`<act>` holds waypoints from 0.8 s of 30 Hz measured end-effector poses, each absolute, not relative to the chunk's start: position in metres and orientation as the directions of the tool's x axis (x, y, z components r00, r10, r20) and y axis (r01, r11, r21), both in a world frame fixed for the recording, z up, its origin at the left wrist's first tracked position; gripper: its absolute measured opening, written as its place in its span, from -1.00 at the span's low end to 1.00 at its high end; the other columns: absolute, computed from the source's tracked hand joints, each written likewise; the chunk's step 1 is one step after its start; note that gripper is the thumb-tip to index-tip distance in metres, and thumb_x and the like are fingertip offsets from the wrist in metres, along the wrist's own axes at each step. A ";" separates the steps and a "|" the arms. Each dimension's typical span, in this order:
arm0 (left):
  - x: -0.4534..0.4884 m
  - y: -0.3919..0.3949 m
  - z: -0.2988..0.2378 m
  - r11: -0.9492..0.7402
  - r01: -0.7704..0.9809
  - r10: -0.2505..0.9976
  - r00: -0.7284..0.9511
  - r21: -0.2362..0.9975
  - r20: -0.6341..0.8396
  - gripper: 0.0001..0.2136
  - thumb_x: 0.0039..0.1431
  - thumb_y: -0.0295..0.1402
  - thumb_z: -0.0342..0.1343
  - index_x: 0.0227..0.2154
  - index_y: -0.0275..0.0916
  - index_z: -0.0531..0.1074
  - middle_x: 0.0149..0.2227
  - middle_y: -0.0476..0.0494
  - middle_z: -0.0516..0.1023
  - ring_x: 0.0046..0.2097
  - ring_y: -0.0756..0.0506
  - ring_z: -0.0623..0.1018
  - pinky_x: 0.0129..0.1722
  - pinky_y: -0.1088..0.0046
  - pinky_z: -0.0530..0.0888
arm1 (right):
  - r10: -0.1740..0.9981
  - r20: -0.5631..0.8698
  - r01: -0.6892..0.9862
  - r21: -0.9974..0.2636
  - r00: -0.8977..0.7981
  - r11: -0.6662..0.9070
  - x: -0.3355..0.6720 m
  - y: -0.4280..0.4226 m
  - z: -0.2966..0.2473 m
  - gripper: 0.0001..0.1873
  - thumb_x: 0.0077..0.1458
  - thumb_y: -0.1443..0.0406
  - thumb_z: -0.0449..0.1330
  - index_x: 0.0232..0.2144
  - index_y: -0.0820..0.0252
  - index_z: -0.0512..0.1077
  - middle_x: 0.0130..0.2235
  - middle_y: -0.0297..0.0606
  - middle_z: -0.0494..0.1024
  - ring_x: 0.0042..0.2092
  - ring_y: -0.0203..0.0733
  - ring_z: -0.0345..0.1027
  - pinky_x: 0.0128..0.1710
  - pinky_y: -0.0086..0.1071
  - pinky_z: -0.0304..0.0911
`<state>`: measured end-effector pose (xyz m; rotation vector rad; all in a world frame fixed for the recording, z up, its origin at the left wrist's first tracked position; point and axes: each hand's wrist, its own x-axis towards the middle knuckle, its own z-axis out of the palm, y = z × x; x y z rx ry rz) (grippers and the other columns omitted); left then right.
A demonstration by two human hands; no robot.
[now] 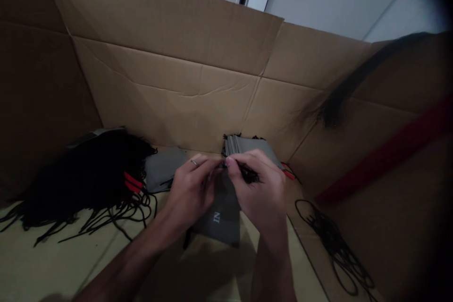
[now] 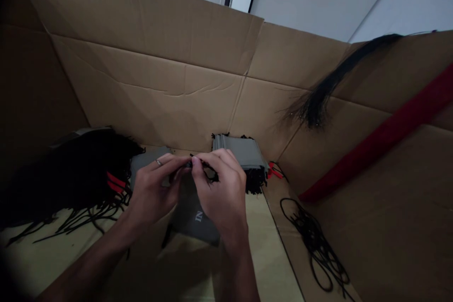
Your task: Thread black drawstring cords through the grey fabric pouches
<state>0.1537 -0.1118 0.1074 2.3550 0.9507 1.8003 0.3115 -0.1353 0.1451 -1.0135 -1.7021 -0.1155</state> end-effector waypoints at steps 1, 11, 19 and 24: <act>0.156 -0.111 0.104 -0.808 0.474 0.464 0.148 0.348 0.873 -0.75 0.34 -0.56 0.05 -0.07 -0.26 0.58 -0.21 -0.19 0.69 -0.24 -0.07 0.62 -0.21 0.45 0.54 | 0.532 0.846 0.681 -0.369 -0.034 0.632 0.310 -0.135 0.145 -0.87 0.33 0.36 0.26 -0.30 0.15 0.60 -0.29 -0.25 0.58 -0.23 -0.19 0.44 -0.18 -0.27 0.38; 0.170 -0.104 0.087 -0.734 0.372 0.620 0.023 0.569 0.784 -0.84 0.30 -0.40 0.15 -0.23 -0.28 0.63 -0.29 -0.19 0.72 -0.34 -0.10 0.65 -0.30 0.42 0.57 | 0.393 0.898 0.693 -0.155 -0.198 0.704 0.297 -0.147 0.149 -0.68 0.32 0.33 0.30 0.09 -0.02 0.55 0.04 -0.20 0.62 0.12 0.01 0.41 0.28 0.10 0.23; 0.135 -0.096 0.121 -0.630 -0.070 0.731 -0.391 0.774 0.560 -0.75 0.16 -0.25 0.36 -0.21 -0.35 0.67 -0.25 -0.24 0.74 -0.32 -0.10 0.70 -0.39 0.51 0.60 | 0.279 0.820 0.621 -0.563 0.500 0.545 0.335 -0.137 0.140 -0.73 0.37 0.13 0.21 -0.15 0.21 0.57 -0.18 -0.17 0.61 -0.16 -0.13 0.51 -0.11 -0.24 0.39; 0.116 -0.104 0.137 -0.589 -0.255 0.784 -0.412 0.767 0.465 -0.74 0.07 -0.27 0.41 -0.24 -0.35 0.65 -0.29 -0.22 0.72 -0.35 -0.05 0.66 -0.45 0.56 0.54 | 0.517 0.598 0.469 -0.801 0.612 0.372 0.332 -0.125 0.072 -0.45 0.24 -0.14 0.13 -0.18 0.24 0.50 -0.22 -0.12 0.61 -0.19 -0.10 0.47 -0.10 -0.22 0.39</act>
